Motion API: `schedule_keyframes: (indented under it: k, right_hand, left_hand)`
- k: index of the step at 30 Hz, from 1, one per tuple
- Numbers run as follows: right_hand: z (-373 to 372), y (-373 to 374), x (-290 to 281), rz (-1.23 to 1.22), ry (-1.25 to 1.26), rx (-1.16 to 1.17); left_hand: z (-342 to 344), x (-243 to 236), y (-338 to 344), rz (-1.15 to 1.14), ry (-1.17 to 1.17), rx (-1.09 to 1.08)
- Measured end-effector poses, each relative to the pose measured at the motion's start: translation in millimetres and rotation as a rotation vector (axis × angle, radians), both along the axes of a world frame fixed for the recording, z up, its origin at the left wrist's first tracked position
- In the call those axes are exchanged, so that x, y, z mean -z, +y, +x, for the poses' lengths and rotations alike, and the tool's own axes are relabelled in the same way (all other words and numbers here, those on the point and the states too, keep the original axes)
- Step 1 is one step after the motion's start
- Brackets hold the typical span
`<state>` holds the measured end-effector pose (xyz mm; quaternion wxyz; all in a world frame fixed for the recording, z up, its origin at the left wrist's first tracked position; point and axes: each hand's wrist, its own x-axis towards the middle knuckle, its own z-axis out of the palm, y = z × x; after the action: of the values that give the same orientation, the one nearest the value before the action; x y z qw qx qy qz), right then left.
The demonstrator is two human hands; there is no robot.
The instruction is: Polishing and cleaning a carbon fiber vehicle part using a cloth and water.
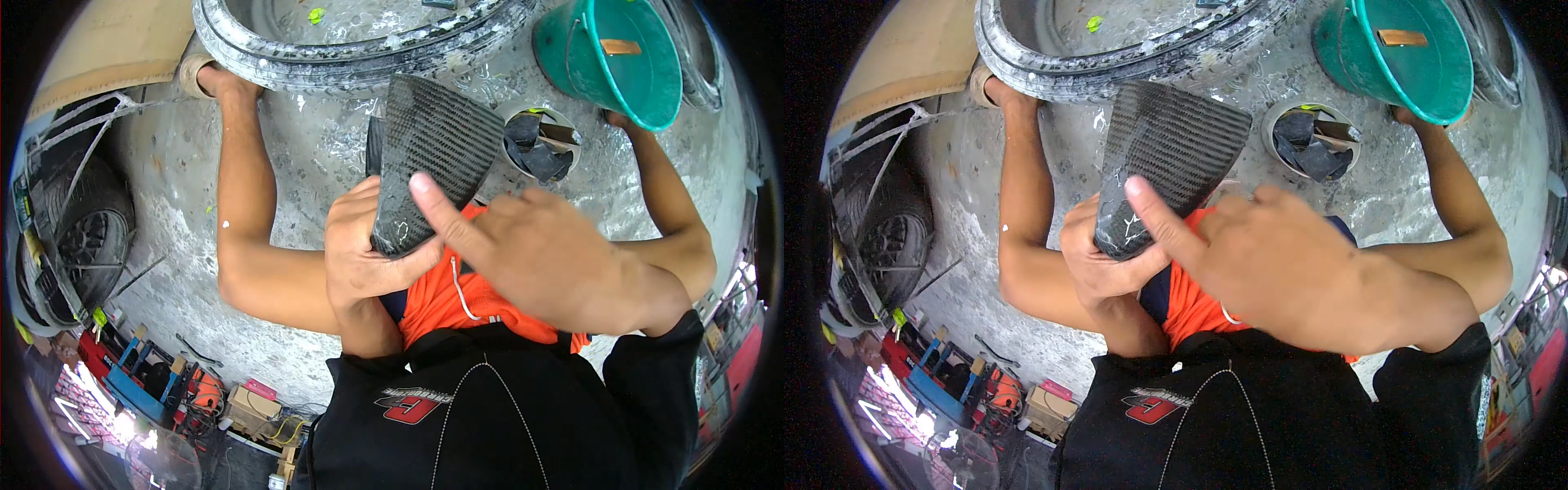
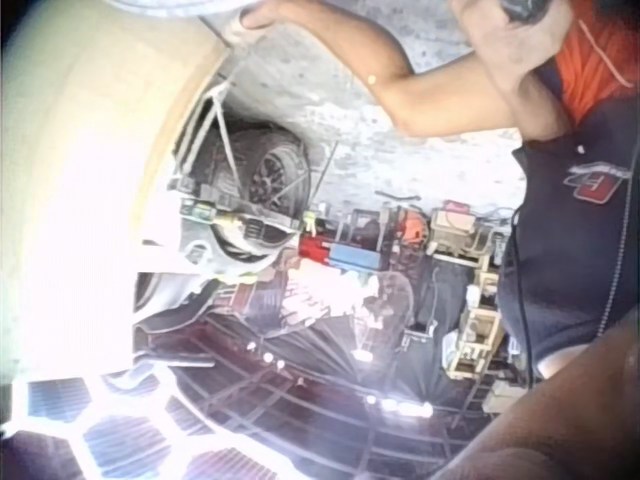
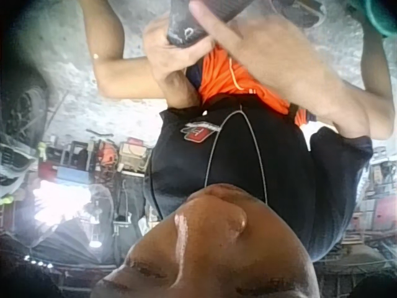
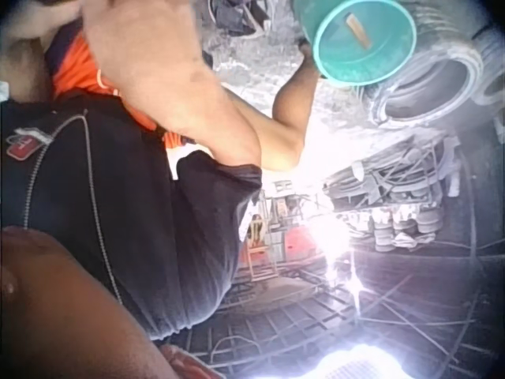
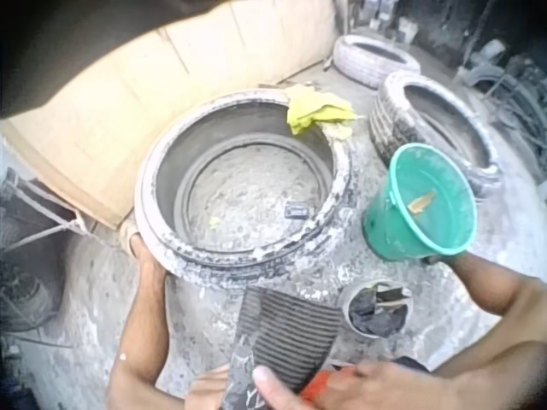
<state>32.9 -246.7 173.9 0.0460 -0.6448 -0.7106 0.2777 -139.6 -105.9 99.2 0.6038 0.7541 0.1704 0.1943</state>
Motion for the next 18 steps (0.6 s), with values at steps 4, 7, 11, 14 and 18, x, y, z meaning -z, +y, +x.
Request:
schedule_keyframes:
  k: [4, 7, 11, 14, 18]
  right_hand:
    - [-8.4, -1.1, -0.2, 0.080, 0.107, -0.024]
    - [-11.4, -3.3, -5.7, 0.085, 0.147, -0.118]
    - [-19.0, -10.8, -6.8, 0.005, 0.236, -0.237]
    - [-7.8, -11.4, -15.4, 0.055, 0.244, -0.173]
    - [9.0, -9.8, -22.9, 0.027, 0.306, -0.048]
  left_hand:
    - [-2.1, -1.2, -0.1, 0.013, 0.024, 0.034]
    - [4.1, -3.3, -9.9, 0.063, 0.049, -0.071]
    - [7.3, -1.9, -10.4, -0.059, 0.070, -0.060]
    - [5.4, -14.5, -11.4, -0.219, 0.166, -0.173]
    - [-0.8, -8.3, -8.9, -0.495, 0.049, -0.222]
